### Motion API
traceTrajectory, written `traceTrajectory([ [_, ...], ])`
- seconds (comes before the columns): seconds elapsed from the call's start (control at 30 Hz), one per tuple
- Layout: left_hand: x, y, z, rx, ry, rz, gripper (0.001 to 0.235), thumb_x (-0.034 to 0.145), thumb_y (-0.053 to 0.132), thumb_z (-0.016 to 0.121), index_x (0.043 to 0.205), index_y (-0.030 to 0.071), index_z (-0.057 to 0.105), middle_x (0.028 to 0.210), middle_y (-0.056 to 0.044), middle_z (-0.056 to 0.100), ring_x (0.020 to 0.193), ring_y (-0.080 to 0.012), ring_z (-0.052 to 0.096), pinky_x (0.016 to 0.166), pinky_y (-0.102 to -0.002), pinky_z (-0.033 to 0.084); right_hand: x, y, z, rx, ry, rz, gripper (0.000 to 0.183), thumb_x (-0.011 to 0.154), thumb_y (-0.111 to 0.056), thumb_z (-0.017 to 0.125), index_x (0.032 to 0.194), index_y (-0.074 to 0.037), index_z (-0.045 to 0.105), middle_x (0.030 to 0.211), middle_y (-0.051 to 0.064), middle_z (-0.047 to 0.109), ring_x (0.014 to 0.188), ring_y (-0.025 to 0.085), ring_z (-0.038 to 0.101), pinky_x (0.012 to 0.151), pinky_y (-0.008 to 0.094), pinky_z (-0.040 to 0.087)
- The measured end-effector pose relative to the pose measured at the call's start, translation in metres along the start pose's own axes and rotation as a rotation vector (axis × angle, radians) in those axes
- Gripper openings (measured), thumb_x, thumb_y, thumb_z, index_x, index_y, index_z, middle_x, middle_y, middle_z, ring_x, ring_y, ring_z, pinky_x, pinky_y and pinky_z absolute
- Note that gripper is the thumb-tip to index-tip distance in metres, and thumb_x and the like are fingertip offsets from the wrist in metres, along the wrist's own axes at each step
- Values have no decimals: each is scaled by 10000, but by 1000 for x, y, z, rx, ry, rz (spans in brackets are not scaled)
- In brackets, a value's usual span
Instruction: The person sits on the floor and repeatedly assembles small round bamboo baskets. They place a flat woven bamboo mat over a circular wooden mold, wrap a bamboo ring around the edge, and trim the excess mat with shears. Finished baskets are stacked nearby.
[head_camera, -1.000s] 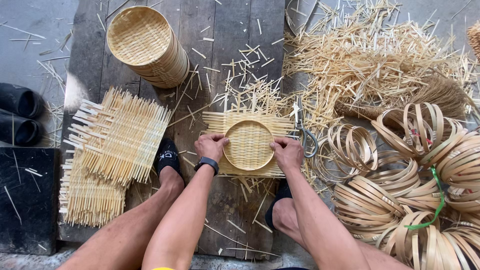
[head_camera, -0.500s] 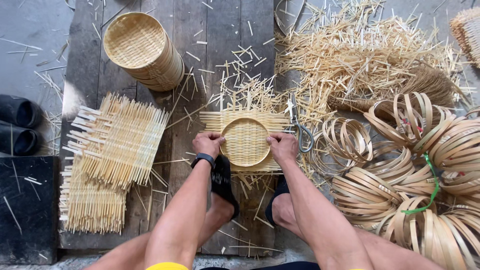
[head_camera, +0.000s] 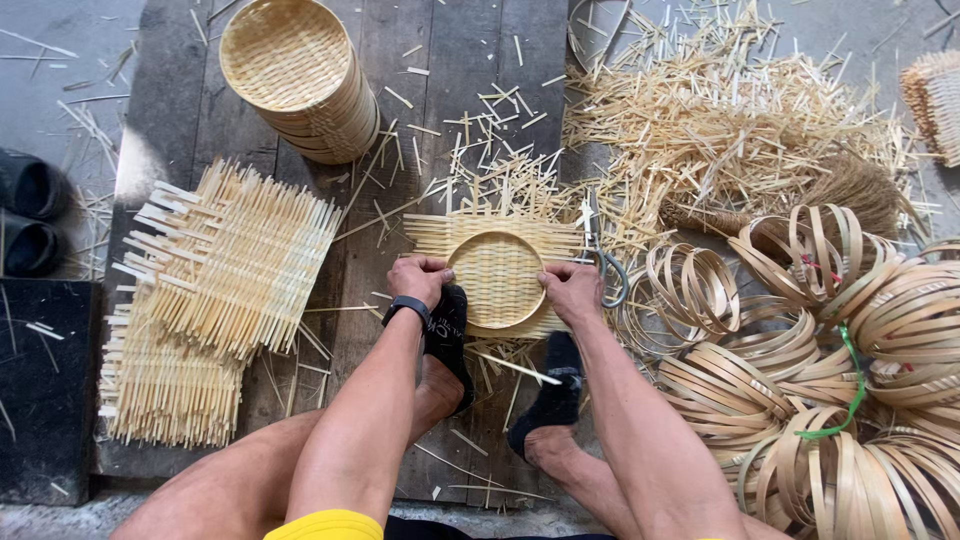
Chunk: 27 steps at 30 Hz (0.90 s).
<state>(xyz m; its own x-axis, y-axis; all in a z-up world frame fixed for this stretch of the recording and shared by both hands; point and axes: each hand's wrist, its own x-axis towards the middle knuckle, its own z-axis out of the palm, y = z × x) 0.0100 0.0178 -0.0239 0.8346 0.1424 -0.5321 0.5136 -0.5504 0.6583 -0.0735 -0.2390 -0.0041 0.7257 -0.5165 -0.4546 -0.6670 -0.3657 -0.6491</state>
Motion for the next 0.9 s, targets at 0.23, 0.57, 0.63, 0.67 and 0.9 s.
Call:
traceTrajectory([
  [0.23,3,0,-8,-107,-78,-9,246,700,145,920,928,107,836,864,-56,809,786,-126,750,796,-257,587,21,9,-5,-49,-55,-44,226,767,-208,870,956,-87,841,825,81,797,714,145,716,718,297,564],
  [0.57,17,58,1,313,-39,717,201,886,232,782,1066,141,783,1137,-85,736,1100,-258,632,997,-396,508,-36,-72,2,-514,-75,-824,984,655,-333,918,1440,27,447,1369,211,483,1286,333,471,1127,471,415],
  [0.63,21,60,16,313,-21,938,190,939,257,724,1109,193,781,1205,-75,720,1157,-268,586,1013,-429,482,-55,-86,26,-690,-245,-876,1106,651,-337,844,1537,45,303,1506,245,317,1416,375,309,1211,501,284],
  [0.67,24,59,22,342,-21,984,193,915,281,726,1077,199,792,1184,-84,718,1129,-290,572,980,-466,466,-61,-91,37,-800,-269,-800,1197,589,-376,843,1535,71,261,1544,282,254,1444,409,239,1209,525,216],
  [0.9,35,25,49,-7,-78,781,213,980,365,682,1095,228,796,1183,16,707,1145,-215,590,1021,-367,476,-56,-58,73,-841,-56,-892,1097,619,-384,756,1479,130,309,1577,292,256,1511,451,193,1242,603,104],
])
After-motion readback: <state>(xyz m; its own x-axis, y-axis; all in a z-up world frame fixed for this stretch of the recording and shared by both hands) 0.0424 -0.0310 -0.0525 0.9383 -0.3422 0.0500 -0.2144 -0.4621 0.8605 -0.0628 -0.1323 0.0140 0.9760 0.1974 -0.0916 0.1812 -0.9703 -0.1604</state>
